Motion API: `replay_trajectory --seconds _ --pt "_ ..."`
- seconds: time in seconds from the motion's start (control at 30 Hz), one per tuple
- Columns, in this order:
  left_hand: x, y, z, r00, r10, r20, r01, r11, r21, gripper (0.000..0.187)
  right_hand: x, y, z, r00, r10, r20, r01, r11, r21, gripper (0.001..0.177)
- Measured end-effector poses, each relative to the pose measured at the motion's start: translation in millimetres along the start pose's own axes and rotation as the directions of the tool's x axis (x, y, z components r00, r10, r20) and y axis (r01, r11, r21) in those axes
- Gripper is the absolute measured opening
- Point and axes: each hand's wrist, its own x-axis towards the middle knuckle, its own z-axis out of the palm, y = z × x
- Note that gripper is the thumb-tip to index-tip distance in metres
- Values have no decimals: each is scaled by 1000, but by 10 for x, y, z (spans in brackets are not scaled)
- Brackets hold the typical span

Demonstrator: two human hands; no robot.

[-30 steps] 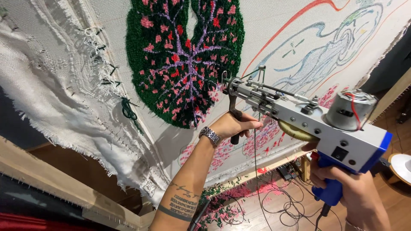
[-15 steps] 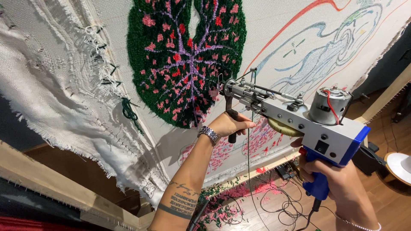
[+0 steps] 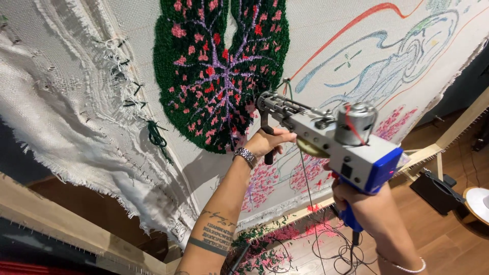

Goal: Using a tufting gun to create a colorful leaf pattern on a rug canvas stretched over a frame.

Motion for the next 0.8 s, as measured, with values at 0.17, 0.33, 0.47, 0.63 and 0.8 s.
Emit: replay_trajectory --seconds 0.17,0.33,0.47,0.63,0.8 --pt "200 -208 -216 999 -12 -45 13 1000 11 26 60 72 156 999 13 -39 -18 993 -119 33" --pt "109 -82 -241 997 -23 -71 25 1000 19 26 138 190 115 999 -37 39 39 998 -48 32" --pt "159 -70 -247 991 -68 -115 75 996 52 27 152 223 167 1000 -14 -9 14 999 -35 29" --pt "110 52 -247 982 -98 -159 99 995 -1 30 176 362 80 1000 -26 11 26 999 -44 28" --pt "180 -14 -300 994 -12 -104 21 996 84 35 158 322 79 998 -61 -2 61 997 45 33"
